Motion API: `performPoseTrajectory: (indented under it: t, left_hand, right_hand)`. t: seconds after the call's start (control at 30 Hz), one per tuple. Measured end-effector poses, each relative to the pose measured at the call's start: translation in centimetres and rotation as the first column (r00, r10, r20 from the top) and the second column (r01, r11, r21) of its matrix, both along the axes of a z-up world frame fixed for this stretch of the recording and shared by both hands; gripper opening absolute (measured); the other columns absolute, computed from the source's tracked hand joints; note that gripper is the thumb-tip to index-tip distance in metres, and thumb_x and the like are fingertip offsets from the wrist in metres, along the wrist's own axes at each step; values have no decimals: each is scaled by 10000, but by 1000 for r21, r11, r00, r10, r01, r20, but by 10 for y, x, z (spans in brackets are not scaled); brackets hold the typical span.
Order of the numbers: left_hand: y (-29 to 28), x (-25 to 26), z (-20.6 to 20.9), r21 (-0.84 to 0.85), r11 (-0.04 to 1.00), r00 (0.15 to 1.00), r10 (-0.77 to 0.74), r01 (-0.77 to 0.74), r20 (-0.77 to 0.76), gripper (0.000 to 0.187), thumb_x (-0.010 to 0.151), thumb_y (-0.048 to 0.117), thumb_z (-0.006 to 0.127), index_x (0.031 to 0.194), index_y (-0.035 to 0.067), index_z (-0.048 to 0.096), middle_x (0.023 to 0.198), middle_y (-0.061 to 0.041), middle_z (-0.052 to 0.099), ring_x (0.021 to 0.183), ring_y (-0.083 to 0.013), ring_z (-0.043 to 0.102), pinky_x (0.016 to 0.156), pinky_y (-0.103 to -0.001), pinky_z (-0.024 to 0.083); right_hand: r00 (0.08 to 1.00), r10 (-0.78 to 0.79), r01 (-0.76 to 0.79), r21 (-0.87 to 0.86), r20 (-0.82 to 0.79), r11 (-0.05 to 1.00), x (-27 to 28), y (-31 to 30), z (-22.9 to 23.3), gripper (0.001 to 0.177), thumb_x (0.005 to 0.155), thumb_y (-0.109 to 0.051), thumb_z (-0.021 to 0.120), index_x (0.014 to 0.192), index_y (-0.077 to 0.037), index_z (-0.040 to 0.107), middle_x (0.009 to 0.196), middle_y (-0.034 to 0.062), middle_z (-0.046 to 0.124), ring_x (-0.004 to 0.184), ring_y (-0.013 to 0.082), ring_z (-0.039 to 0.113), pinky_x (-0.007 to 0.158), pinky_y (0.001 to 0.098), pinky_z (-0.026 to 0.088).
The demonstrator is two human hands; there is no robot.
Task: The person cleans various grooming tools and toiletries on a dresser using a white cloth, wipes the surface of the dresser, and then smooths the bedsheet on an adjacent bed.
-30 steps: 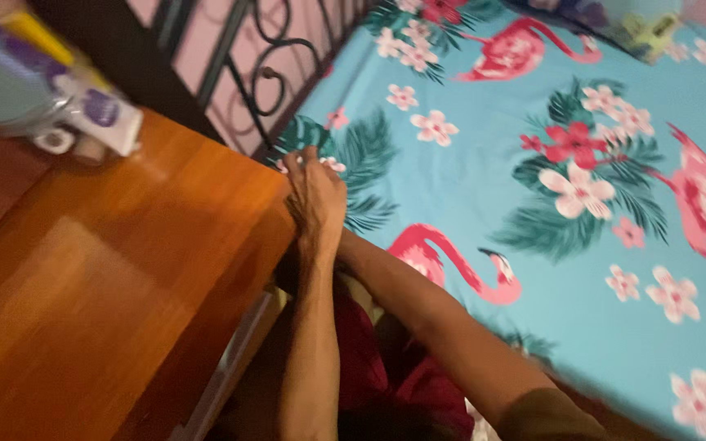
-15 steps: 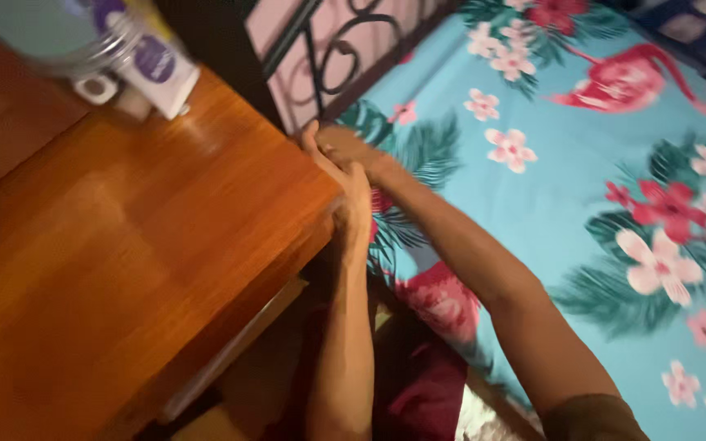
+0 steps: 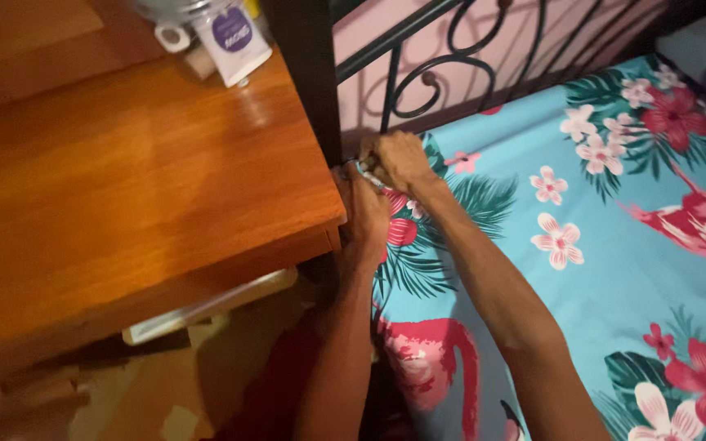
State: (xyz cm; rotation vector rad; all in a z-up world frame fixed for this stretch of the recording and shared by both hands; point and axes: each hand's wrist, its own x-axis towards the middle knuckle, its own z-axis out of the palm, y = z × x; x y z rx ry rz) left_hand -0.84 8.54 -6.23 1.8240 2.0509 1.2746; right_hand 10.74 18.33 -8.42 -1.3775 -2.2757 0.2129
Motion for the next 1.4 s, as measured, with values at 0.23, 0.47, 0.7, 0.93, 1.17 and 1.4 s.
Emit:
performPoseTrajectory:
  t: [0.23,0.47,0.7,0.93,1.17,1.4]
  left_hand:
    - [-13,-9,31,-224,974,988,-6,-30,-156,466,778,99,723,1179,-81,569,1197,-331,577,1141,-478,585,962,-541,460]
    - [9,-2,9,-301,946,973,48,-117,-228,520,772,61,725,1253,-43,559,1324,-269,549,1215,-450,588,997,-521,488]
    - [-2,5,-12,-310,951,991,-44,4,-124,686,805,203,791,1364,-49,485,1468,-348,399,1135,-466,616,910,-545,543]
    - [-77,-2,16,-265,950,950,-227,167,-216,641,794,167,784,1319,-52,490,1576,-280,319,1121,-527,644,822,-546,578]
    - [-73,-14,-12,-449,868,945,-301,215,-129,578,884,216,696,1423,97,521,1524,-288,384,988,-467,703,809,-598,568]
    - [-142,-43,-15,-275,851,852,-499,448,-155,478,943,266,665,1385,113,568,1541,-237,395,934,-499,678,730,-588,557]
  right_hand:
    - [987,-153,157,-110,45,982,-5,16,-13,321,966,-317,731,738,-91,731,739,196,683,645,341,703,690,456,569]
    - [998,-68,67,98,4,993,-9,20,-4,254,900,-332,702,931,-86,757,743,229,688,690,446,672,627,549,539]
    - [992,-114,126,363,-54,923,-26,-6,-34,248,900,-234,638,1118,-170,736,1017,115,724,992,318,677,879,497,527]
    - [959,-84,79,30,271,996,-29,-20,-7,294,945,-251,627,1212,-215,744,1146,102,712,1174,314,616,978,514,481]
    - [928,-152,185,-67,341,981,-61,-20,-38,767,751,-316,734,1452,-69,545,1531,184,443,1466,367,350,1150,663,233]
    - [902,-431,431,-74,25,899,-39,-141,-29,564,878,-381,686,1420,-268,577,1635,197,270,1516,452,216,1169,734,175]
